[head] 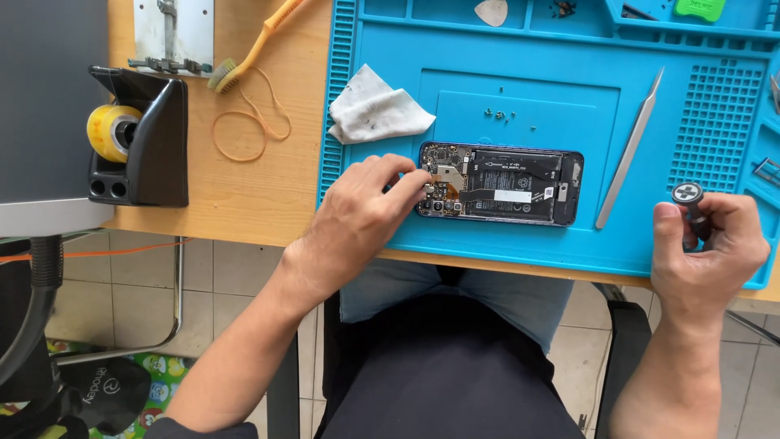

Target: Installing internal screws into a disassembled smartphone using a precision screwdriver on a repair mat.

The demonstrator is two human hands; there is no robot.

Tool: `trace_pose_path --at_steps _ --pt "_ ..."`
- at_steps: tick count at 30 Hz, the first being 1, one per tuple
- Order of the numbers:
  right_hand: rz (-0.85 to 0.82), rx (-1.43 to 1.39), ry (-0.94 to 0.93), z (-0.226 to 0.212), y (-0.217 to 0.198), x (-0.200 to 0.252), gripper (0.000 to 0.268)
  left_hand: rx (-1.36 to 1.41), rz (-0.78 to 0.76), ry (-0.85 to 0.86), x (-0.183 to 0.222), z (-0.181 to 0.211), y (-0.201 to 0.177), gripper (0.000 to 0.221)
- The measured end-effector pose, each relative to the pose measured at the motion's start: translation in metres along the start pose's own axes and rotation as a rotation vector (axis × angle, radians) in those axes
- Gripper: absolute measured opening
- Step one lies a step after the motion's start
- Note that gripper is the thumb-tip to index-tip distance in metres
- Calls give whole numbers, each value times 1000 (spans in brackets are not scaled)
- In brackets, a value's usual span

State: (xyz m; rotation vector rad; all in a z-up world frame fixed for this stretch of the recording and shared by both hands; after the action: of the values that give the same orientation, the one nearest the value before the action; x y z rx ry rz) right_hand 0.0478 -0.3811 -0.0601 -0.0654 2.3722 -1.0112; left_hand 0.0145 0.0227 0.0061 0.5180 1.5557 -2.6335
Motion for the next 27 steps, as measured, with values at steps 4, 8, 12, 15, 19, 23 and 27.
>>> trace_pose_path --at_steps 4,8,12,15,19,23,27 --pt "-14 -17 -23 -5 2 -3 27 -61 30 -17 -6 0 6 15" --pt "-45 -79 -80 -51 17 -33 24 85 -88 -90 -6 -6 10 5" --pt "-251 -137 -305 -113 51 -85 19 87 -143 -158 -10 -6 12 8" --pt "-388 -108 -441 -127 78 -105 35 100 -153 -200 -11 -7 16 9" --pt "-492 -110 -554 -144 99 -115 46 134 -157 -220 -11 -8 15 9" --pt "-497 -161 -608 -156 105 -114 33 201 -159 -215 -8 -9 12 5" --pt "-486 -221 -671 -165 113 -113 27 251 -64 -226 0 -5 13 1"
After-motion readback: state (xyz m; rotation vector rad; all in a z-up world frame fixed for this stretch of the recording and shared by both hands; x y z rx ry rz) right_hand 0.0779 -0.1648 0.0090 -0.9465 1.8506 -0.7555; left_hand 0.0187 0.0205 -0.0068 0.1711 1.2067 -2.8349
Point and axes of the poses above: each hand's wrist, its own x-axis away from the middle knuckle, its own y-axis out of the palm, z = x × y, the point moved 3 cm from there along -x, towards the middle knuckle, and after that the axes turned 14 degrees about -y, right-handed, at the moved point
